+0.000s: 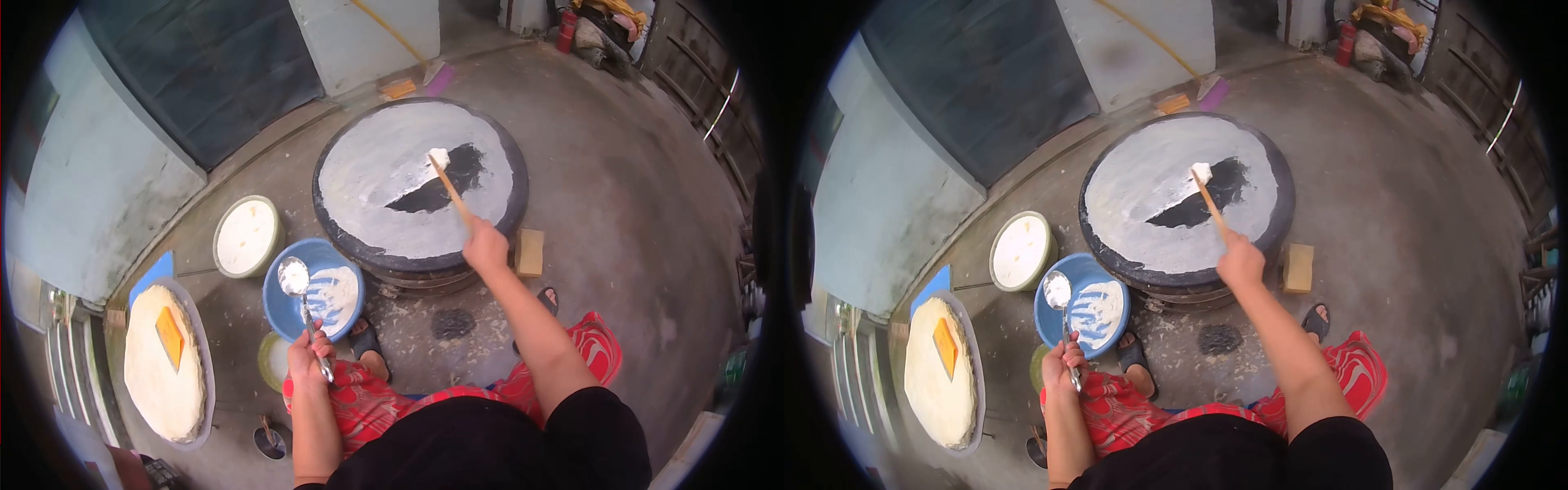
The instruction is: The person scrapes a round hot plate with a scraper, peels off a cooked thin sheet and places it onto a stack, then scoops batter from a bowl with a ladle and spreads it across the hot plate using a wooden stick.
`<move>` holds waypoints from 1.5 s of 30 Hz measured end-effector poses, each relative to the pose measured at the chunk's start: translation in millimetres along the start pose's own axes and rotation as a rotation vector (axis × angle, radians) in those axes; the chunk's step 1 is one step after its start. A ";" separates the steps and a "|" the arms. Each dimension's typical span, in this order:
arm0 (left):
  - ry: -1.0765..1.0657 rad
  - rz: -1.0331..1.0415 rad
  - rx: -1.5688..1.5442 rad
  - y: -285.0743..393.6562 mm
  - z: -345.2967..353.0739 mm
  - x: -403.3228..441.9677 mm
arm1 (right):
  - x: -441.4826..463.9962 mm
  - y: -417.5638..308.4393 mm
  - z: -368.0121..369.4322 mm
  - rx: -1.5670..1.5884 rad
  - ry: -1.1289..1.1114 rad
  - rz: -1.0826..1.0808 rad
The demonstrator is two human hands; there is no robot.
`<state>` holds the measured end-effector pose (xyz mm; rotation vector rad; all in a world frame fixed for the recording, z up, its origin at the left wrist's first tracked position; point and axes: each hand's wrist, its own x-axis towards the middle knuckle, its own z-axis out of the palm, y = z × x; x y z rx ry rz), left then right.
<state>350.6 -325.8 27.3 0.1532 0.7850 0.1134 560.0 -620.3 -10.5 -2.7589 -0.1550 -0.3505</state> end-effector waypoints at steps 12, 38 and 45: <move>0.011 0.014 0.031 -1.8 3.9 3.2 | 2.0 27.3 5.3 0.095 0.049 0.135; 0.007 0.007 0.051 -7.9 11.9 1.9 | 35.6 124.4 -32.7 0.681 -0.442 0.305; -0.008 -0.009 0.064 -5.5 8.1 5.6 | 24.7 107.2 33.8 0.593 -0.121 0.269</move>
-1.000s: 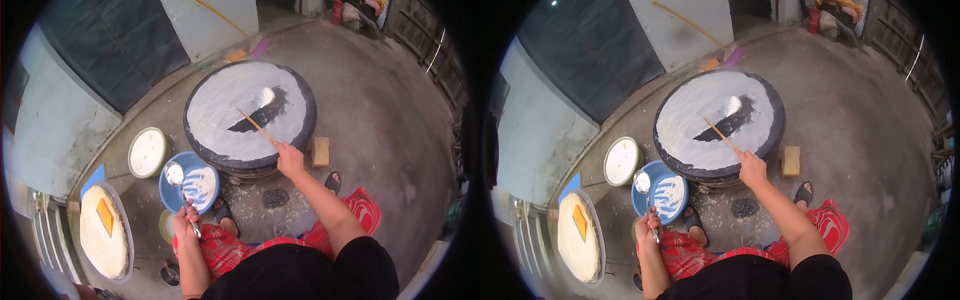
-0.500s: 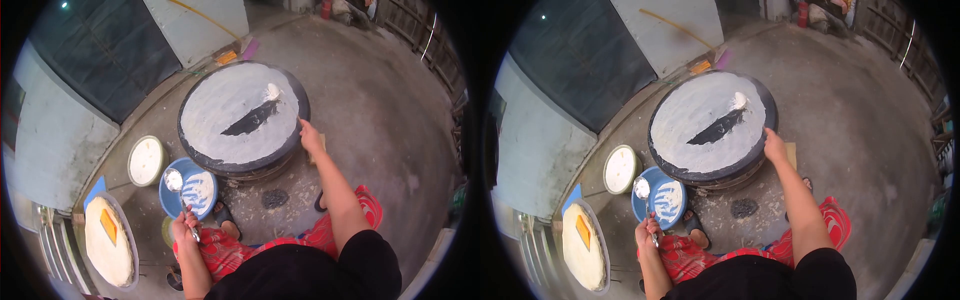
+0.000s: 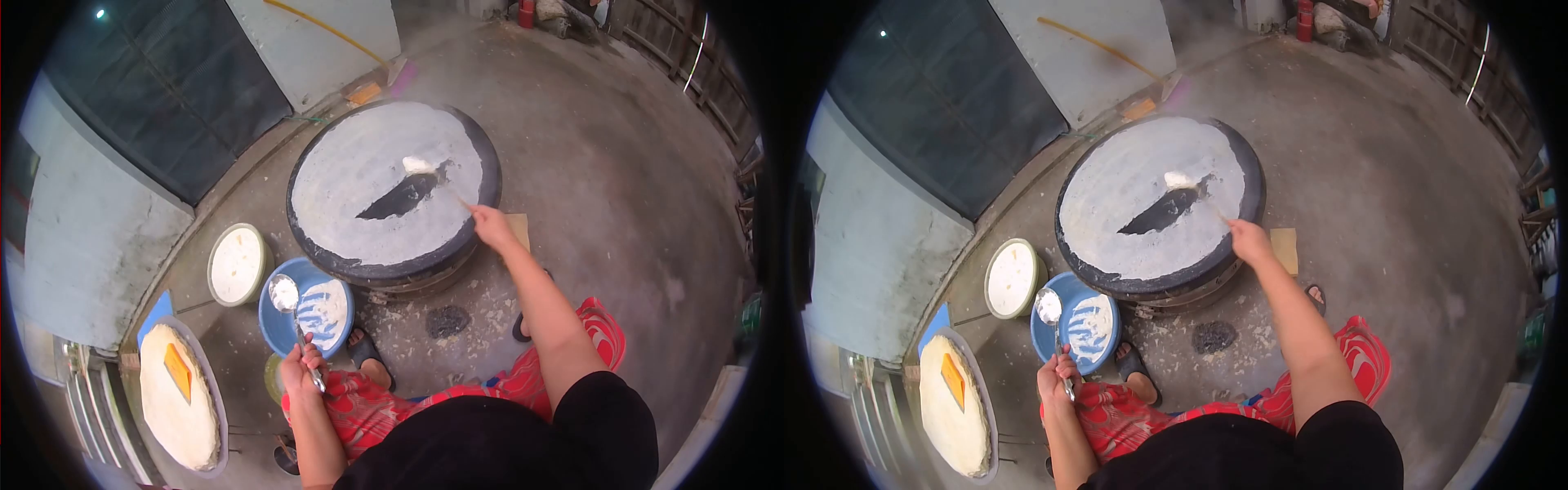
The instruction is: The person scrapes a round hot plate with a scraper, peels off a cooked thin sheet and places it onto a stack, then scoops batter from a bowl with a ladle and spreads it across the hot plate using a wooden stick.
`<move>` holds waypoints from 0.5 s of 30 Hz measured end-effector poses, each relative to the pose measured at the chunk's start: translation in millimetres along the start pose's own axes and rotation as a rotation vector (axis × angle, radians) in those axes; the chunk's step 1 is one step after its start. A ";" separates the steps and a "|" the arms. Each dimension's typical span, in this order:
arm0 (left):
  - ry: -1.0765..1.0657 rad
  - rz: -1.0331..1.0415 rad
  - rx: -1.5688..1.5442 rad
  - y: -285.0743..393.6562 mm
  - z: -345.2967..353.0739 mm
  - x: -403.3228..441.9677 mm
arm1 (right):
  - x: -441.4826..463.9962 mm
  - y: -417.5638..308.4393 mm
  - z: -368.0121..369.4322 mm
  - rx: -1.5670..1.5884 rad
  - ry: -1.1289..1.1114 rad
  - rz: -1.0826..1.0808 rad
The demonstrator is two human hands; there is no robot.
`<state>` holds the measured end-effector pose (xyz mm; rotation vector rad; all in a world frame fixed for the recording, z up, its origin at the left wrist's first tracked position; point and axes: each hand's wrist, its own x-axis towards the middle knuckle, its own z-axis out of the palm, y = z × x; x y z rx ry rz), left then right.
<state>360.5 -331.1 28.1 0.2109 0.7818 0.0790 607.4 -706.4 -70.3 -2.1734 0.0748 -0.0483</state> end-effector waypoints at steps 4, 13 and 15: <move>0.000 -0.020 -0.027 0.0 -0.6 -1.9 | -19.9 -32.9 -16.2 -0.103 -0.095 -0.053; -0.011 -0.007 0.007 3.3 -5.1 -0.1 | -42.6 -55.1 28.9 -0.084 -0.139 -0.048; -0.013 -0.004 -0.001 2.6 -3.1 -1.5 | -48.4 -73.1 27.1 -0.175 -0.206 -0.095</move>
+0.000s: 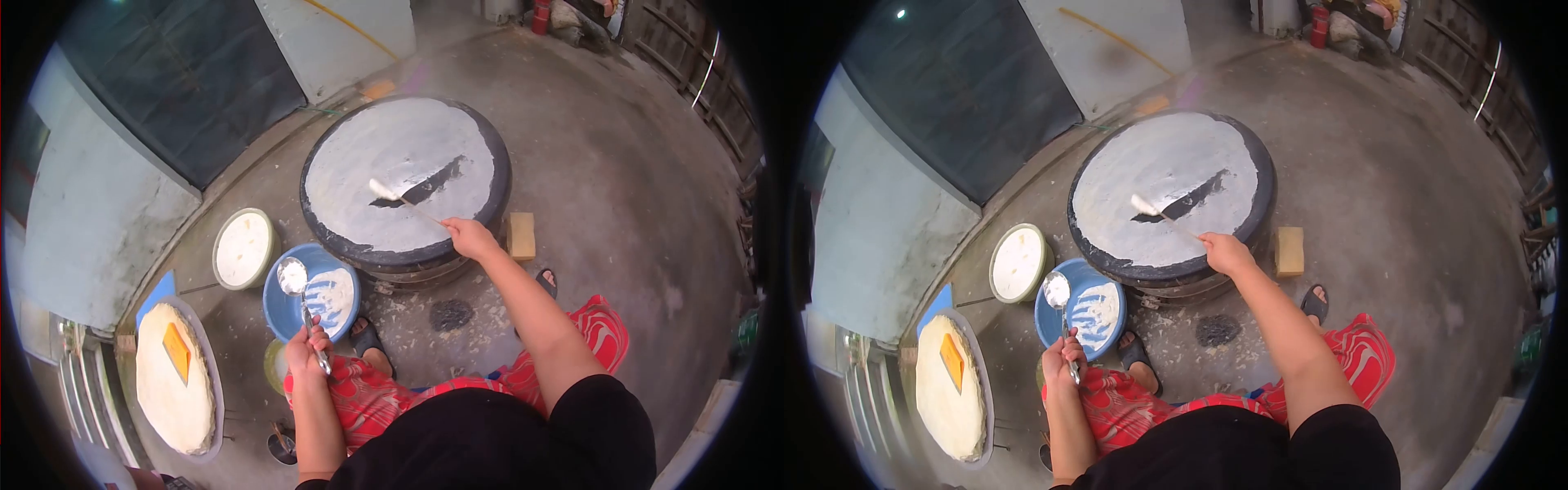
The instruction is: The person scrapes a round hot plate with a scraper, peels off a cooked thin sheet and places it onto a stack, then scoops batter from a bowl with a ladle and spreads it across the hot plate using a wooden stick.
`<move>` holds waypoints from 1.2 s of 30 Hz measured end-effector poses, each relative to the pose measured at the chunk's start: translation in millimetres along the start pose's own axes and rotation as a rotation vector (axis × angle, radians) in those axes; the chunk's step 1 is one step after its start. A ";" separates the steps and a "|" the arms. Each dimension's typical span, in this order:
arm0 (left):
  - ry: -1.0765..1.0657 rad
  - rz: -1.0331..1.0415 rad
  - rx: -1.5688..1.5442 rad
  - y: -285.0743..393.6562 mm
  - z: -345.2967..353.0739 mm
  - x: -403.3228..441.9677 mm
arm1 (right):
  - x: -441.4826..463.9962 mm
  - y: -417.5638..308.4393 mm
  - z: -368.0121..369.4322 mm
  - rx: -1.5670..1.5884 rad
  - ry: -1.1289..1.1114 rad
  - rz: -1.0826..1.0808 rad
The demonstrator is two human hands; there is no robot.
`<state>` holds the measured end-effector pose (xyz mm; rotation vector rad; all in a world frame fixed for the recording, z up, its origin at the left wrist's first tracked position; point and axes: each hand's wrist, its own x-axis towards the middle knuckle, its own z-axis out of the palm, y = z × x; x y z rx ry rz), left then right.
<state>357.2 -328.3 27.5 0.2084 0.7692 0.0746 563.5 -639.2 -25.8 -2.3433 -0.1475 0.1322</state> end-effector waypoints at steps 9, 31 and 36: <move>-0.041 -0.017 -0.009 2.4 -9.6 -2.2 | -43.3 -19.2 -34.9 -0.425 0.464 -0.335; 0.004 -0.026 0.003 1.0 -3.6 -6.6 | -58.1 24.8 -8.5 -0.460 0.439 -0.126; 0.000 -0.016 0.005 -1.0 -1.4 -3.5 | -84.8 2.5 6.9 -0.406 0.333 -0.230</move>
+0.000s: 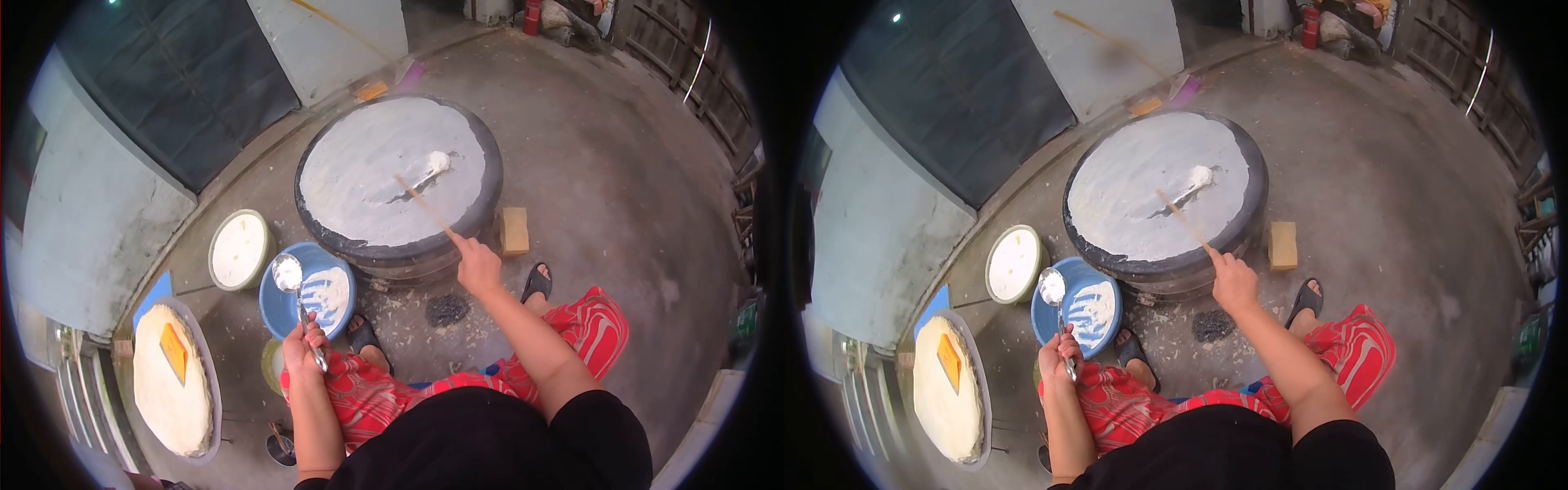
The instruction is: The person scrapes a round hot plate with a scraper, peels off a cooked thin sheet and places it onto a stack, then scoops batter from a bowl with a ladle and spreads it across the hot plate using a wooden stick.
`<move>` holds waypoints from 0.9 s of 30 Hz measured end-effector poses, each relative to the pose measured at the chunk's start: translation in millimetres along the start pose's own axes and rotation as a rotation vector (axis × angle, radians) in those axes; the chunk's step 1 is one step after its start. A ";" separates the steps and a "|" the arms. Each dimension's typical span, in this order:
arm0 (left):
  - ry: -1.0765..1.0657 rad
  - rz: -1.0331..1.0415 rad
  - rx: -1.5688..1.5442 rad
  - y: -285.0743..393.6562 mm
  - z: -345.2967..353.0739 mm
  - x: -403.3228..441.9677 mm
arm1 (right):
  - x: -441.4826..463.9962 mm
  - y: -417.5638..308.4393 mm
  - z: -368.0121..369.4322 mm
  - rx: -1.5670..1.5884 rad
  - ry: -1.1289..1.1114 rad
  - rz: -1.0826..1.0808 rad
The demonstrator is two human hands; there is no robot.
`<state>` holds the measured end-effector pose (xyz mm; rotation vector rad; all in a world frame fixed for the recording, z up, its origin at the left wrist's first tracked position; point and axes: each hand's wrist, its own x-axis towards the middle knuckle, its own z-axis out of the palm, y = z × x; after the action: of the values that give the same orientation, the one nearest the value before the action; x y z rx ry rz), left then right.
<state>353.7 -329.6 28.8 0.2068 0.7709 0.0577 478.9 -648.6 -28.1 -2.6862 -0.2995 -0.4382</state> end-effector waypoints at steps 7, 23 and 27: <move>-0.001 -0.025 0.023 0.0 -0.5 1.5 | 21.8 40.4 -29.5 -0.173 -0.014 0.250; -0.019 -0.012 0.084 -1.6 3.5 -0.8 | 35.1 116.8 -35.6 0.661 -0.440 0.544; -0.092 -0.002 0.165 -8.0 7.9 -2.3 | 24.2 123.5 16.7 0.685 -0.099 0.577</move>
<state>357.4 -339.0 34.2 0.3631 0.6847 -0.0176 538.8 -748.9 -77.7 -1.9908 0.2618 -0.0088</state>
